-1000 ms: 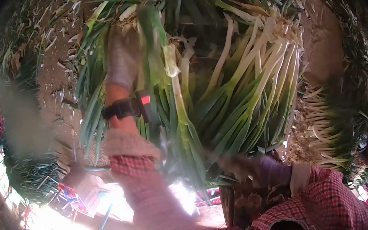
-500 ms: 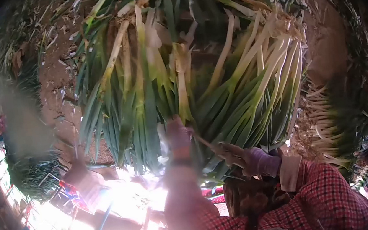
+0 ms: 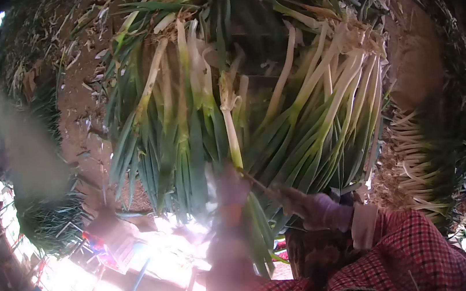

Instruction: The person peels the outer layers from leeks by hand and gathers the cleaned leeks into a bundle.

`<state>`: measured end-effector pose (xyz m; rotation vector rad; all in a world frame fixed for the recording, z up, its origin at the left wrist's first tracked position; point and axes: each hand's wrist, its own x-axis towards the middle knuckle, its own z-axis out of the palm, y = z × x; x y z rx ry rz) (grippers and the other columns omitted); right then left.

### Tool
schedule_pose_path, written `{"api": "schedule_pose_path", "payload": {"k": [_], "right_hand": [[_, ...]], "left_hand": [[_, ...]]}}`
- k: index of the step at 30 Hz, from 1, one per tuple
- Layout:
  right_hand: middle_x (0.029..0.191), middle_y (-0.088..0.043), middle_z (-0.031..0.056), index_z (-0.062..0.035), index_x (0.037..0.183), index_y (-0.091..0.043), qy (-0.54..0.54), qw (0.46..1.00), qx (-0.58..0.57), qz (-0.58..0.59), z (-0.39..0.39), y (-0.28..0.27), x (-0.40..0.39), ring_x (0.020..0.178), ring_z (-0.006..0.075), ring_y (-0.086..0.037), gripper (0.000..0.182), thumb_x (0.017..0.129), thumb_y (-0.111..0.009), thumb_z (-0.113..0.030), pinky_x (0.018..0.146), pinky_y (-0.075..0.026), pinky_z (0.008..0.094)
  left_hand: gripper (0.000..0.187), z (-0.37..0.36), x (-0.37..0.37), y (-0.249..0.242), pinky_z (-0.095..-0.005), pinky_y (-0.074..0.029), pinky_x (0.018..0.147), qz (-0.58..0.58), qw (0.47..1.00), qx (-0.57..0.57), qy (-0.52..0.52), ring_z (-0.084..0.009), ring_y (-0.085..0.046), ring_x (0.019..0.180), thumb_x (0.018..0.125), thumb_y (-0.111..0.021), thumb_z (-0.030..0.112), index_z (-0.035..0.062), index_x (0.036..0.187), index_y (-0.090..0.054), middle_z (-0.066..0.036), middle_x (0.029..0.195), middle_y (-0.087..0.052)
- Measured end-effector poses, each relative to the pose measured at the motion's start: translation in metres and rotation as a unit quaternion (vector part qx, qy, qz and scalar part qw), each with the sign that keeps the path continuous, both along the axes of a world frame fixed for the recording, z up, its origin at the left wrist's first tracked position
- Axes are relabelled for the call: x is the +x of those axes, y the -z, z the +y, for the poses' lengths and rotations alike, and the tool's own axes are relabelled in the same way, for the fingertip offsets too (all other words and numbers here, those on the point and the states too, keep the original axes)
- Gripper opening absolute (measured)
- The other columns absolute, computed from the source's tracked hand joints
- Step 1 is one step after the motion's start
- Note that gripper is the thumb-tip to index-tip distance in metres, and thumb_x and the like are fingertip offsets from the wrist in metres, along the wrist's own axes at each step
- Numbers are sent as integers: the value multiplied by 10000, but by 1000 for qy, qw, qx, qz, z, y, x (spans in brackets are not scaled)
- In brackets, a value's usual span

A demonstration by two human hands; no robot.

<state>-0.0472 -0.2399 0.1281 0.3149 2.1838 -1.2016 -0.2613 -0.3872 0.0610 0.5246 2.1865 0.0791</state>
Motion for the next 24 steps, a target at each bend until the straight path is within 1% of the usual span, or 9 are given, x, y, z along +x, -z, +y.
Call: {"api": "schedule_pose_path", "payload": {"k": [1, 2, 4, 6, 9, 13, 17, 21, 24], "right_hand": [[1427, -429, 160, -174, 1496, -280, 37, 998, -38, 15, -4, 2, 2, 1288, 369, -434, 810, 764, -625, -151, 1041, -442, 359], [1365, -490, 171, -191, 1499, -261, 35, 994, 40, 96, -13, 46, 13, 1208, 369, -512, 816, 767, -617, -136, 992, -478, 377], [1223, -581, 196, -217, 1498, -239, 81, 991, 75, 78, -3, 42, -17, 1066, 373, -610, 810, 779, -598, -119, 890, -520, 416], [1064, -640, 224, -234, 1493, -231, 163, 980, -18, -116, 28, 22, -70, 940, 382, -649, 783, 800, -574, -113, 787, -534, 461], [836, -678, 160, -219, 1507, -186, 169, 982, 84, -5, 41, 53, -97, 773, 370, -665, 723, 877, -533, -151, 645, -502, 471], [1044, -644, 159, -205, 1507, -182, 195, 979, 56, -8, 39, 61, -97, 822, 358, -661, 722, 877, -525, -125, 680, -519, 447], [1335, -528, 122, -193, 1515, -173, 45, 951, 176, 249, -16, 126, -29, 978, 304, -646, 725, 883, -519, -108, 753, -542, 420], [1423, -463, 96, -188, 1511, -192, 144, 986, 82, 5, 28, 95, -76, 1080, 271, -604, 713, 884, -519, -105, 824, -524, 391], [1428, -455, 102, -194, 1498, -235, 156, 987, 34, 5, 16, 66, -75, 1146, 253, -565, 676, 887, -512, -108, 904, -486, 370]], "left_hand": [[786, -8, 4, 5, -452, -515, 843, 5, 1000, 21, -3, -404, -639, 978, 758, -672, 348, 170, 1432, -309, -258, 1046, -650], [771, -16, 8, 11, -455, -509, 851, 10, 999, 42, -6, -408, -630, 995, 753, -674, 334, 187, 1426, -327, -259, 1071, -640], [752, -25, 12, 13, -460, -504, 851, 6, 999, 53, 7, -408, -630, 984, 746, -676, 313, 165, 1410, -355, -245, 1069, -644], [731, -35, 17, 26, -459, -501, 853, 2, 997, 80, 1, -403, -632, 973, 735, -678, 286, 125, 1387, -391, -226, 1072, -646], [716, -33, 17, 13, -437, -508, 844, -53, 984, 139, -99, -360, -636, 955, 725, -685, 257, 88, 1367, -416, -205, 1069, -644], [718, -38, 18, 23, -410, -517, 819, -135, 975, 102, -148, -313, -629, 929, 719, -708, 225, 70, 1360, -424, -188, 1061, -638], [710, -47, 28, 23, -399, -520, 799, -197, 949, 162, -184, -294, -633, 916, 731, -720, 210, 60, 1357, -422, -185, 1065, -637], [681, -76, 36, 60, -368, -523, 759, -138, 966, 168, -137, -238, -629, 869, 749, -727, 204, 54, 1347, -439, -151, 1026, -641], [674, -52, 44, 9, -347, -523, 720, -207, 941, 188, -191, -202, -616, 824, 754, -730, 166, 48, 1351, -438, -119, 1002, -636]]}}
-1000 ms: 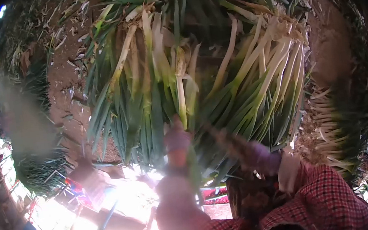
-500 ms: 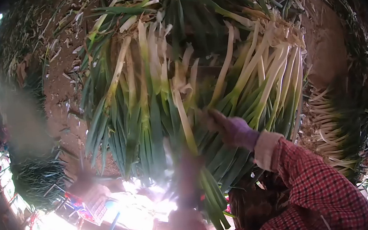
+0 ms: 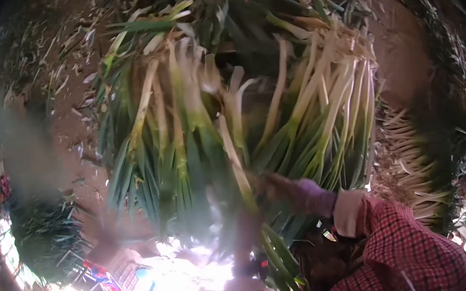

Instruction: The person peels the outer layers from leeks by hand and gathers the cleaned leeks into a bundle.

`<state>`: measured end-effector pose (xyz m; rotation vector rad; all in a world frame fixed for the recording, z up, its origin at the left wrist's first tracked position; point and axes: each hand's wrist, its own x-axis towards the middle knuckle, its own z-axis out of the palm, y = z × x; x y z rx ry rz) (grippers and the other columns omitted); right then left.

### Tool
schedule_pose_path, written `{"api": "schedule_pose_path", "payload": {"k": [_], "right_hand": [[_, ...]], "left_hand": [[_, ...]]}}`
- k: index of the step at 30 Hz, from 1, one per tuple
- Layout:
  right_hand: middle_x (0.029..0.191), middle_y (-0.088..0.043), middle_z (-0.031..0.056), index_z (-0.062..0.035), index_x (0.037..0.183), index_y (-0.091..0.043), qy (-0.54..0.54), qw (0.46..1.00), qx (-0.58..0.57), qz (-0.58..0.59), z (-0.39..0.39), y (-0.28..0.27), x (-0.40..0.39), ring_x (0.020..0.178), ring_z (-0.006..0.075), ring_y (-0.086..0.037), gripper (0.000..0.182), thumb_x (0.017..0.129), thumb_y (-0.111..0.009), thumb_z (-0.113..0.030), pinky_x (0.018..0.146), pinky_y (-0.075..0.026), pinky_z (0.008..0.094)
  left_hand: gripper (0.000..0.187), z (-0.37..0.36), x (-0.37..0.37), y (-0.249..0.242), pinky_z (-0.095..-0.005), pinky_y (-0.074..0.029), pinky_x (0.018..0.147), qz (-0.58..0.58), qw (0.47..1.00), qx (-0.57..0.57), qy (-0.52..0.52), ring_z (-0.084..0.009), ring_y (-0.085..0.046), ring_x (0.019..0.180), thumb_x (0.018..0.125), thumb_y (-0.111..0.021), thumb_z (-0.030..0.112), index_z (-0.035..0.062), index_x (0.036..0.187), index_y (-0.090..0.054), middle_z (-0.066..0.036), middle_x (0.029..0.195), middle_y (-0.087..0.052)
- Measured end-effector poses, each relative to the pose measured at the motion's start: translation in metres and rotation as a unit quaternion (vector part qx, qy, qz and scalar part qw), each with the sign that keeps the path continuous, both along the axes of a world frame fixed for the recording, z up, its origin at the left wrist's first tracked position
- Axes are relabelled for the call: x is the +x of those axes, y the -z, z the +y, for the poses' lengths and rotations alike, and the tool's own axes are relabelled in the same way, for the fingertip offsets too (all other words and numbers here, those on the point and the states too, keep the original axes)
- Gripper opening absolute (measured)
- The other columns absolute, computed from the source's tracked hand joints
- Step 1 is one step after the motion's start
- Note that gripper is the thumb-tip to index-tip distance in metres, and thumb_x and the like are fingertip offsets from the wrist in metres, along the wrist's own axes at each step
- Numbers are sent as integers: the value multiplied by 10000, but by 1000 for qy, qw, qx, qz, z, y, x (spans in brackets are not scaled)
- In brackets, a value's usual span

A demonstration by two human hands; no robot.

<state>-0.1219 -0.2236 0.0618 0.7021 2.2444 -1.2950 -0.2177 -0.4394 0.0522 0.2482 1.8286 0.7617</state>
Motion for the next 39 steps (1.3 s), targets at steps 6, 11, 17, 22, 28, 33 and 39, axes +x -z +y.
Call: {"api": "schedule_pose_path", "payload": {"k": [6, 11, 17, 22, 28, 33, 39], "right_hand": [[1416, -461, 125, -210, 1483, -290, 74, 994, -70, -45, 18, -19, 10, 1230, 243, -523, 643, 886, -504, -106, 1011, -442, 342], [1379, -485, 195, -243, 1518, -186, 81, 984, -49, 151, -13, 108, 71, 1171, 304, -573, 690, 900, -486, -185, 974, -477, 365], [1551, -254, 111, -136, 1529, -112, -27, 974, 79, 209, 63, -32, 153, 1353, 303, -364, 894, 817, -649, -74, 1132, -328, 408], [1534, -291, 140, -48, 1523, -111, 386, 902, -138, 135, 118, -93, 267, 1383, 239, -332, 1153, 599, -791, 60, 1150, -267, 352], [1511, -328, 171, -47, 1514, -180, 61, 978, -184, -78, 88, -191, 113, 1418, 306, -280, 861, 761, -591, 20, 1163, -229, 375], [1512, -302, 202, -18, 1495, -210, 184, 962, -120, 161, 79, -58, 58, 1309, 315, -454, 899, 684, -589, 62, 1092, -355, 350], [1525, -289, 174, -24, 1507, -141, -37, 992, -111, 54, 29, -34, 3, 1168, 242, -579, 903, 698, -541, 0, 872, -533, 319]], "left_hand": [[693, 18, -9, -56, -305, -499, 641, -29, 994, -46, -95, -185, -572, 749, 703, -697, 119, 25, 1337, -435, -96, 940, -578], [719, 44, -38, -76, -295, -499, 629, 64, 997, -40, -20, -182, -565, 736, 681, -672, 58, 28, 1354, -419, -87, 905, -566], [648, 223, -30, -120, -289, -519, 752, -29, 967, 251, 22, -175, -608, 907, 781, -682, 32, 21, 1381, -437, -83, 1117, -596], [636, 290, 84, 70, -535, -361, 1048, 326, 863, 169, 346, -350, -454, 1279, 944, -468, 377, 97, 1483, -277, -209, 1458, -391], [702, 233, 93, 35, -532, -342, 1039, 387, 882, 149, 224, -381, -417, 1297, 895, -520, 446, 83, 1463, -324, -200, 1445, -397], [454, 128, -129, 6, -436, -492, 880, 568, 701, -264, 342, -326, -604, 1076, 893, -564, 384, 62, 1212, -531, -165, 1207, -584], [614, 100, -211, 60, -447, -522, 832, 405, 845, -292, 194, -350, -625, 1037, 740, -772, 337, 118, 1242, -494, -171, 1160, -591]]}}
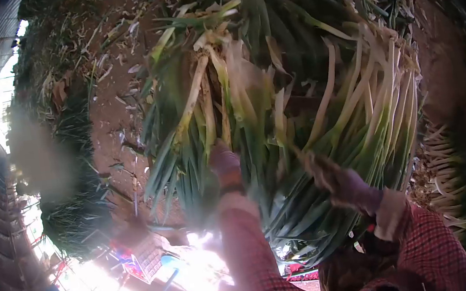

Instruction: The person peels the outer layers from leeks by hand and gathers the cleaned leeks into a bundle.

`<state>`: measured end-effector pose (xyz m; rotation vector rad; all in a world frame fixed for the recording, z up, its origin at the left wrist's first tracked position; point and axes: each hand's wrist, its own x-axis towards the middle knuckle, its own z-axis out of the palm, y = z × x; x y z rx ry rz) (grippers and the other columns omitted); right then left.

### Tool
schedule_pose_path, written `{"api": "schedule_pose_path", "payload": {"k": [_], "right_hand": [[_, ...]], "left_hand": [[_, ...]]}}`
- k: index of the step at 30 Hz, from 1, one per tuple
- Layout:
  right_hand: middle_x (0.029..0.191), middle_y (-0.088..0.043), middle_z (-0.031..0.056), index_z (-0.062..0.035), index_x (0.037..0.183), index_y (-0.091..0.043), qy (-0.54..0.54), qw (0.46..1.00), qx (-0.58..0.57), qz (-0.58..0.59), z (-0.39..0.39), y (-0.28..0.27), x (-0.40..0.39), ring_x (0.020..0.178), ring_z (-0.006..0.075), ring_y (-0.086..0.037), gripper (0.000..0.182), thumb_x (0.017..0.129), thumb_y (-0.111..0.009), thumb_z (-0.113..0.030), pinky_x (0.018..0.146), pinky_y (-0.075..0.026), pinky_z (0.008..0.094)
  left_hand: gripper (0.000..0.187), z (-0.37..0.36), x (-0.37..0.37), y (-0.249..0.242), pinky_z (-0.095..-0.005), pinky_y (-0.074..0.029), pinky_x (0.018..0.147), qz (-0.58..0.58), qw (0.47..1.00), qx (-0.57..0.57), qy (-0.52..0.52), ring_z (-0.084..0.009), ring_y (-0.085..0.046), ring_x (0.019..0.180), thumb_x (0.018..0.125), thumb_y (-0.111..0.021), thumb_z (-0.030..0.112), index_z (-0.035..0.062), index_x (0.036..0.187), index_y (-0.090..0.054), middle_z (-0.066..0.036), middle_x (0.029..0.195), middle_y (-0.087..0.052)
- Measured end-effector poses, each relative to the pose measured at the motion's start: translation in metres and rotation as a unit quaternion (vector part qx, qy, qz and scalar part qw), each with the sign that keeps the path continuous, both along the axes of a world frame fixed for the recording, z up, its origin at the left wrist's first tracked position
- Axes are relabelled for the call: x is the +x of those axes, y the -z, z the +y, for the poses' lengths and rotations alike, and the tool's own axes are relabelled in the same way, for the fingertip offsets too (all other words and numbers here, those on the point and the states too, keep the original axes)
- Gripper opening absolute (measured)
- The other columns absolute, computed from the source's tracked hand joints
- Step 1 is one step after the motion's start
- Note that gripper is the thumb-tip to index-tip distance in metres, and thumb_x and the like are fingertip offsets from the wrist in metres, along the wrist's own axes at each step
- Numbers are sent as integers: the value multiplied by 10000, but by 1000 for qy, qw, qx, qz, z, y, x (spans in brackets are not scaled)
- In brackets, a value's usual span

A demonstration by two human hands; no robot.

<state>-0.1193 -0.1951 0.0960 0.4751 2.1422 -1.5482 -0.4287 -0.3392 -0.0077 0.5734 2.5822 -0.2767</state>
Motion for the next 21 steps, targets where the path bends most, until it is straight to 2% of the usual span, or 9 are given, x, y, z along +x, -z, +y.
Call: {"api": "schedule_pose_path", "payload": {"k": [3, 5, 8, 9, 11, 14, 16, 18, 21], "right_hand": [[1516, -311, 162, -67, 1517, -131, -2, 999, 52, -4, -7, 18, -25, 1113, 256, -609, 927, 693, -555, -48, 785, -563, 324], [1504, -335, 156, -121, 1526, -141, -87, 994, 44, -50, -14, -15, -38, 1086, 277, -622, 942, 689, -570, -70, 767, -563, 333], [1334, -510, 168, -198, 1527, -142, 13, 992, 113, 56, -10, -7, -34, 976, 304, -655, 917, 721, -562, -73, 736, -557, 378], [1273, -559, 172, -222, 1527, -140, 37, 991, 116, 50, -9, -5, -37, 941, 312, -664, 906, 737, -559, -77, 723, -555, 390], [1136, -632, 181, -266, 1525, -129, 53, 991, 74, -94, 5, -11, -56, 876, 323, -674, 871, 783, -548, -92, 689, -551, 405], [1015, -664, 177, -236, 1519, -159, 15, 988, 69, -139, 0, -5, -74, 812, 358, -664, 964, 693, -631, -82, 700, -545, 450], [963, -668, 169, -270, 1523, -109, 14, 991, 53, -125, -11, 0, -59, 777, 335, -671, 881, 796, -586, -128, 646, -544, 426], [934, -672, 155, -295, 1527, -74, 0, 993, 61, -98, -23, 5, -38, 741, 309, -674, 858, 841, -564, -139, 619, -551, 393], [954, -675, 140, -304, 1532, -52, -39, 989, 30, -140, -23, -31, -9, 722, 269, -674, 915, 810, -573, -92, 621, -568, 343]], "left_hand": [[704, -12, 12, 4, -434, -513, 867, 86, 995, 51, 22, -338, -611, 1060, 704, -797, 313, 144, 1291, -447, -146, 1182, -580], [734, -34, 29, 22, -424, -504, 894, 199, 970, 109, 90, -331, -595, 1088, 691, -806, 304, 156, 1306, -433, -128, 1221, -563], [794, -32, 33, -18, -426, -488, 923, 269, 950, 123, 103, -329, -572, 1118, 661, -821, 277, 162, 1329, -408, -104, 1268, -536], [721, -30, 30, -22, -438, -473, 925, 228, 960, 117, 111, -333, -555, 1126, 716, -746, 266, 120, 1339, -414, -142, 1294, -515], [598, -23, 25, -20, -461, -443, 930, 137, 977, 104, 123, -342, -520, 1140, 825, -596, 244, 36, 1359, -425, -218, 1346, -472], [713, -1, 18, 2, -445, -501, 906, 62, 997, 1, -34, -326, -565, 1145, 695, -791, 368, 157, 1286, -453, -135, 1288, -515], [662, -3, 28, -7, -442, -501, 912, -35, 996, 0, -79, -326, -557, 1160, 696, -783, 393, 152, 1243, -499, -149, 1308, -503], [607, -7, 33, -13, -446, -503, 913, -118, 991, -41, -46, -332, -576, 1132, 669, -782, 419, 148, 1175, -582, -154, 1321, -514], [622, -36, 59, -22, -460, -510, 879, -80, 986, -36, 142, -330, -602, 1088, 650, -777, 452, 139, 1161, -610, -156, 1332, -518]]}}
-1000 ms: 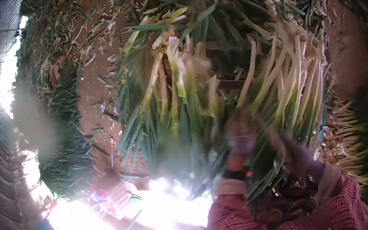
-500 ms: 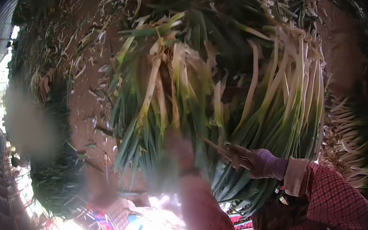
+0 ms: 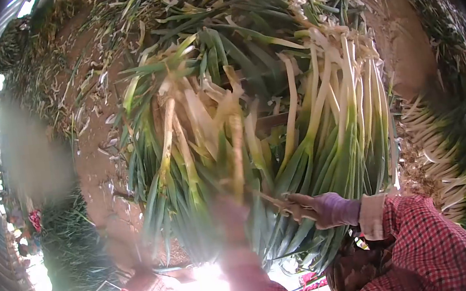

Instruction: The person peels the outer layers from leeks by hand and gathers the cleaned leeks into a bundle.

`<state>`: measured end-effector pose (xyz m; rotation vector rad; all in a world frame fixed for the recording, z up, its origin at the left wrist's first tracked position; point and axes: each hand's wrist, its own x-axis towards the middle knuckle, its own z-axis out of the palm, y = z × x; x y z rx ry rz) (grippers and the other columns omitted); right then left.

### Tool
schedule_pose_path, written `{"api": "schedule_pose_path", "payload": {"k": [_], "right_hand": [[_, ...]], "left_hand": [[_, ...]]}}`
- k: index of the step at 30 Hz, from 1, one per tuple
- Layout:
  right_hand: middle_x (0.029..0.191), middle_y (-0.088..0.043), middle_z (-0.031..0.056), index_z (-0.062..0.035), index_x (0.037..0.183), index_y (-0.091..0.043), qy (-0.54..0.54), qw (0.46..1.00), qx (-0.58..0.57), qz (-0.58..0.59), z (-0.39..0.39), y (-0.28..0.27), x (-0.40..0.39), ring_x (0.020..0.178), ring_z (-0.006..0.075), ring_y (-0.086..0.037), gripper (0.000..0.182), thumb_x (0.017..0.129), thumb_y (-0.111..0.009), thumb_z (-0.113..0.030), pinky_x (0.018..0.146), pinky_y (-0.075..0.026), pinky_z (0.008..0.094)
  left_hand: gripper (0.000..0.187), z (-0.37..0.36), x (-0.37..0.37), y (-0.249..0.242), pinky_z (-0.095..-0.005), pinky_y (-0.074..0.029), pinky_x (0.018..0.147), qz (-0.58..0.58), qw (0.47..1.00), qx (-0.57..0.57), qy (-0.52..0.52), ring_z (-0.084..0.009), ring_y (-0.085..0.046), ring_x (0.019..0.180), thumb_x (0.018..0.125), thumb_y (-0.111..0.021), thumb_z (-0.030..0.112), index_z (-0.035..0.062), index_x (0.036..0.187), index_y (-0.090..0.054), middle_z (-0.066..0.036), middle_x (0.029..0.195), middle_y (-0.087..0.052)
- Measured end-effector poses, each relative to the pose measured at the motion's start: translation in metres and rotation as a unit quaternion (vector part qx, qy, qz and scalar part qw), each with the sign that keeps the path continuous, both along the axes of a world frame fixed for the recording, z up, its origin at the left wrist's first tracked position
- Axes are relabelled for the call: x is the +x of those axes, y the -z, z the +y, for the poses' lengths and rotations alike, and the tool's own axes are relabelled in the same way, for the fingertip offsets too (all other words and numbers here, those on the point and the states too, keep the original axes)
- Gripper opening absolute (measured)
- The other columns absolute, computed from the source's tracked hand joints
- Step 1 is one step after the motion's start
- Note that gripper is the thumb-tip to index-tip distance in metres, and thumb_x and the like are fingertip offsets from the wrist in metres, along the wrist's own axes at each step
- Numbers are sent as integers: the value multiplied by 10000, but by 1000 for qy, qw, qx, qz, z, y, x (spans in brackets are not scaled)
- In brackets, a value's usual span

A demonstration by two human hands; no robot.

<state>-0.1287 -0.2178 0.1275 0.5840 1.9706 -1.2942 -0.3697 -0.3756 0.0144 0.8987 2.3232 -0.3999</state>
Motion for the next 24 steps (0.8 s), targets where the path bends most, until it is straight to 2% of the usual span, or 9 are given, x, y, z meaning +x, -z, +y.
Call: {"api": "schedule_pose_path", "payload": {"k": [1, 4, 7, 13, 17, 19, 21, 23, 24], "right_hand": [[978, -671, 137, -281, 1535, -52, 41, 998, 2, 48, -7, 17, 23, 726, 242, -676, 976, 755, -581, -28, 629, -576, 323], [989, -669, 148, -288, 1535, -50, 157, 987, -10, 14, 19, -5, 34, 739, 235, -683, 1014, 726, -595, -11, 642, -582, 330], [1097, -650, 176, -224, 1528, -128, 140, 987, -35, 72, -3, -20, 38, 893, 288, -682, 993, 696, -605, 36, 772, -581, 381], [1238, -615, 134, -256, 1529, -126, 174, 984, 8, 29, 16, -10, 36, 799, 289, -696, 893, 776, -586, -119, 668, -595, 372], [1235, -604, 146, -258, 1526, -147, 7, 994, 15, 109, -15, 11, 51, 816, 292, -691, 887, 770, -593, -122, 671, -583, 353], [1169, -634, 134, -286, 1524, -159, 74, 995, 22, 62, -5, 10, 50, 849, 298, -686, 945, 713, -603, -88, 738, -574, 354], [1279, -513, 113, -264, 1527, -158, -38, 996, 50, 59, -4, 2, 43, 980, 283, -634, 888, 757, -578, -128, 778, -567, 329], [1491, -317, 90, -213, 1533, -148, -238, 966, 79, 63, -8, -10, 30, 1175, 252, -533, 757, 873, -519, -204, 785, -564, 288], [1560, -257, 82, -197, 1535, -145, -298, 949, 83, 54, -9, -13, 24, 1254, 238, -483, 708, 916, -490, -224, 785, -563, 273]], "left_hand": [[628, -12, 8, 2, -438, -529, 813, 84, 985, 30, 150, -315, -652, 969, 626, -773, 475, 123, 1128, -638, -128, 1201, -622], [551, -15, 15, -27, -397, -539, 745, 29, 955, 175, -236, -296, -675, 847, 628, -778, 392, 102, 1081, -654, -101, 1021, -692], [398, 1, -10, -42, -296, -477, 578, -143, 879, 320, -323, -139, -555, 614, 709, -672, 115, 62, 1099, -614, -17, 811, -625], [477, -9, 13, 38, -326, -486, 753, -371, 753, 330, -431, -181, -566, 890, 799, -653, 260, 21, 1197, -540, -100, 998, -606], [494, -4, 11, 55, -400, -470, 903, -340, 827, 318, -316, -301, -573, 1150, 881, -565, 362, 6, 1223, -557, -209, 1236, -601], [448, 17, -28, 18, -411, -474, 920, -210, 976, 52, -26, -366, -602, 1092, 875, -554, 292, 65, 1261, -557, -201, 1178, -630], [356, 54, -63, -7, -429, -487, 909, -119, 973, -70, 183, -369, -617, 1058, 858, -570, 209, 135, 1205, -601, -172, 1120, -660], [317, 83, -90, -20, -439, -489, 907, -45, 997, 55, -24, -335, -618, 1061, 837, -610, 181, 189, 1152, -639, -158, 1109, -649], [335, 89, -85, -42, -436, -492, 902, 44, 983, 166, 58, -341, -614, 1064, 837, -622, 199, 177, 1171, -624, -160, 1126, -637]]}}
